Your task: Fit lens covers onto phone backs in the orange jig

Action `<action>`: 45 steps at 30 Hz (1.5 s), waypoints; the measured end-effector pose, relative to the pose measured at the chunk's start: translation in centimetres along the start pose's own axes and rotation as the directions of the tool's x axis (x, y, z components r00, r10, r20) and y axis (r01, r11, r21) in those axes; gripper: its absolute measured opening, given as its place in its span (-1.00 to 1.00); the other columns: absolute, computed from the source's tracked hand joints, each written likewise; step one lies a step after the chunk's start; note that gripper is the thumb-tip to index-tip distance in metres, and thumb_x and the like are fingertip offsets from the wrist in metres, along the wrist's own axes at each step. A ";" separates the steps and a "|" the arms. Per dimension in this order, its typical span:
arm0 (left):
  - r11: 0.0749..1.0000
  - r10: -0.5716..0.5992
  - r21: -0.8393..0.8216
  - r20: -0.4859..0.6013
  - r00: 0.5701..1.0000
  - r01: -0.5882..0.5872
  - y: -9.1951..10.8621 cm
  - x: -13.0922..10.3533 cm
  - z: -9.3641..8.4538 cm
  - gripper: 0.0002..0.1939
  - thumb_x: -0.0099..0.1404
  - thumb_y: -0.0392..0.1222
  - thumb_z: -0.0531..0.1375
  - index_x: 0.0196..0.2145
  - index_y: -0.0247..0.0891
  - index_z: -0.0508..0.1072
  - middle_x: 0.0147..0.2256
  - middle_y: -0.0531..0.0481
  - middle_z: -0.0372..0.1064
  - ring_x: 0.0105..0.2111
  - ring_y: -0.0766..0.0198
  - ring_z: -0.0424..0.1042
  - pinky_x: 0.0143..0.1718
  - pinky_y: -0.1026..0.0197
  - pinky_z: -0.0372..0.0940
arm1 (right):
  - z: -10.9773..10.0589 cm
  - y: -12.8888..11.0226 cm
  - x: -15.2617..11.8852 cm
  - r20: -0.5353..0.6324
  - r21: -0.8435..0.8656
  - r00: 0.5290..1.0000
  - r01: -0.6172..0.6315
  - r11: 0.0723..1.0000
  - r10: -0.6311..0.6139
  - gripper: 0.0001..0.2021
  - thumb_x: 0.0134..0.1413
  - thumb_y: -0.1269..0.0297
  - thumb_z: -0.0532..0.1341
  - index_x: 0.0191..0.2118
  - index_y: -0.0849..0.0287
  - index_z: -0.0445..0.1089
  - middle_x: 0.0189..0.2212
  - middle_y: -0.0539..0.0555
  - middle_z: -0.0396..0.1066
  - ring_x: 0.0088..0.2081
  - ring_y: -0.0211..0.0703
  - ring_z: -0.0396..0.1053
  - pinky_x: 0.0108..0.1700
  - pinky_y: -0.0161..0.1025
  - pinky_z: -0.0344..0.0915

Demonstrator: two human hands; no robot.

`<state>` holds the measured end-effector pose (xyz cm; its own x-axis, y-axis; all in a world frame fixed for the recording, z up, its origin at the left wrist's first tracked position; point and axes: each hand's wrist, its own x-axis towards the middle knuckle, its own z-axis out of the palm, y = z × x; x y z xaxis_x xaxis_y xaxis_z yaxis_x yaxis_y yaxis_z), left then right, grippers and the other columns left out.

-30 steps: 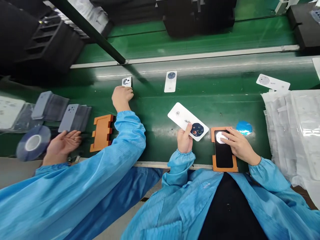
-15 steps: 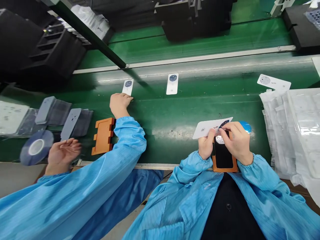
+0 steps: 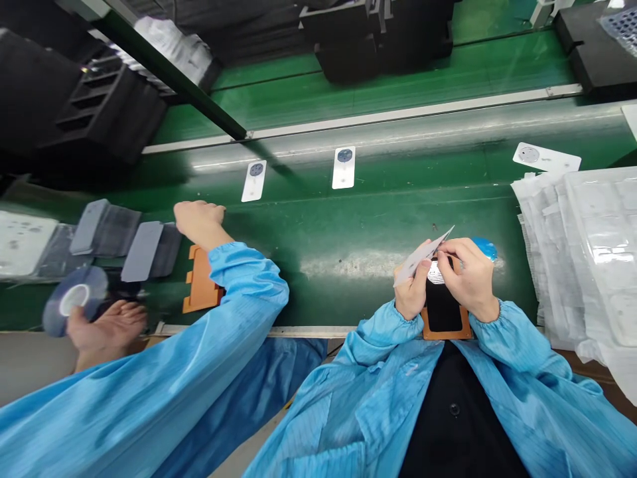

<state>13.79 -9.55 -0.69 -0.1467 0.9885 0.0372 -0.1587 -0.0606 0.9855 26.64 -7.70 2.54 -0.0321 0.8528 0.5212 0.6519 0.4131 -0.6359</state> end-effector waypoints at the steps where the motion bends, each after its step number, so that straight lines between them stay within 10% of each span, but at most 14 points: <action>1: 1.000 0.015 0.017 0.011 1.000 -0.015 0.2 -0.1 0.0 -0.51 0.37 0.19 0.25 0.04 -0.20 0.63 0.02 -0.13 0.57 0.09 -0.04 0.52 0.25 -0.04 0.34 | 0.0 0.0 0.0 -0.006 -0.003 1.000 0.001 1.000 -0.001 -0.88 0.26 0.44 0.17 -0.26 0.10 0.43 -0.27 0.09 0.55 -0.22 -0.10 0.52 -0.20 -0.19 0.44; 7: 0.997 0.019 0.074 0.075 0.997 -0.025 0.4 -0.8 0.1 -0.52 0.35 0.18 0.27 0.06 -0.16 0.62 0.03 -0.13 0.56 0.11 -0.07 0.51 0.26 -0.05 0.34 | 0.5 -0.2 0.2 -0.017 -0.073 0.999 -0.032 0.997 0.031 -0.86 0.22 0.42 0.16 -0.35 0.07 0.38 -0.34 0.08 0.51 -0.29 -0.10 0.48 -0.24 -0.18 0.41; 13: 0.966 -0.225 -0.143 -0.043 0.973 0.217 -1.4 0.5 -0.4 -0.44 0.26 0.27 0.33 -0.02 -0.26 0.63 0.00 -0.18 0.57 0.08 -0.07 0.53 0.17 -0.07 0.44 | 0.1 4.0 0.5 -0.038 -0.145 0.979 -0.201 0.969 0.198 -0.88 0.00 0.39 0.19 -0.51 0.08 0.31 -0.46 0.04 0.45 -0.40 -0.12 0.41 -0.33 -0.19 0.33; 17: 0.908 -0.299 -0.337 -0.101 0.949 0.250 -1.2 1.7 -2.5 -0.27 0.15 0.28 0.41 0.12 -0.27 0.52 0.02 -0.21 0.55 -0.02 -0.04 0.59 -0.02 -0.04 0.55 | -2.7 9.8 -0.6 0.017 -0.302 0.868 -0.468 0.830 0.496 -0.87 -0.07 0.26 0.24 -0.56 0.09 0.37 -0.54 0.04 0.46 -0.48 -0.11 0.37 -0.40 -0.19 0.24; 21: 0.975 -0.193 -0.119 -0.042 0.980 0.187 0.2 0.6 -4.9 -0.45 0.33 0.19 0.30 0.10 -0.25 0.56 0.04 -0.18 0.55 0.04 -0.04 0.57 0.04 -0.01 0.54 | -5.7 11.8 -2.4 0.119 -0.527 0.765 -0.492 0.693 0.633 -0.77 -0.03 0.19 0.27 -0.61 0.08 0.32 -0.67 0.01 0.34 -0.59 -0.13 0.24 -0.49 -0.20 0.10; 24: 0.974 0.018 0.209 0.322 0.947 -0.089 1.4 -0.7 -5.6 -0.59 0.45 -0.01 0.22 0.16 -0.20 0.54 0.13 -0.17 0.50 0.16 -0.04 0.49 0.24 -0.04 0.40 | -6.9 9.3 -3.1 0.118 -0.443 0.838 -0.436 0.783 0.533 -0.75 0.14 0.14 0.25 -0.51 0.08 0.35 -0.60 0.01 0.39 -0.56 -0.14 0.31 -0.47 -0.19 0.20; 27: 0.772 0.154 0.377 0.671 0.726 -0.512 1.5 -1.4 -5.2 -0.55 0.50 -0.18 0.13 0.29 -0.19 0.39 0.27 -0.19 0.34 0.31 -0.01 0.31 0.36 -0.09 0.25 | -7.1 5.8 -3.3 0.267 -0.191 0.945 -0.142 0.971 0.191 -0.87 0.22 0.23 0.24 -0.17 0.10 0.50 -0.24 0.11 0.56 -0.28 -0.04 0.52 -0.24 -0.12 0.47; 31: 0.369 0.106 0.534 0.789 0.605 -0.761 -0.1 -1.7 -4.3 -0.58 0.54 -0.33 -0.01 0.28 -0.31 0.36 0.25 -0.24 0.37 0.34 0.05 0.26 0.35 -0.03 0.28 | -6.2 3.8 -4.2 0.477 0.010 0.843 0.276 0.961 -0.247 -0.62 0.26 0.50 0.11 0.08 0.05 0.50 0.02 0.13 0.53 0.04 0.02 0.50 0.07 0.00 0.50; 38: 0.197 0.061 0.508 0.847 0.528 -0.839 -2.0 -1.7 -4.6 -0.58 0.52 -0.38 -0.01 0.27 -0.36 0.33 0.22 -0.26 0.40 0.33 0.06 0.28 0.32 0.03 0.32 | -5.0 4.8 -5.2 0.504 -0.087 0.808 0.398 0.913 -0.304 -0.59 0.30 0.58 0.04 0.03 0.15 0.55 -0.05 0.15 0.58 -0.03 -0.01 0.56 0.02 -0.03 0.55; 45: 0.136 0.028 0.578 0.810 0.586 -0.805 -2.5 -1.0 -4.8 -0.66 0.48 -0.35 0.10 0.16 -0.46 0.39 0.26 -0.53 0.27 0.36 -0.15 0.21 0.27 -0.07 0.34 | -3.5 6.2 -5.5 0.607 -0.164 0.748 0.447 0.879 -0.267 -0.57 0.30 0.55 0.05 0.21 0.29 0.43 0.19 0.27 0.43 0.22 0.16 0.40 0.24 0.14 0.40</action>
<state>9.61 -11.04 -3.95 0.7002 0.6898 0.1840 0.6606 -0.7237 0.1995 33.47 -10.92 -2.28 -0.6583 0.7217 0.2141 0.6834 0.6922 -0.2321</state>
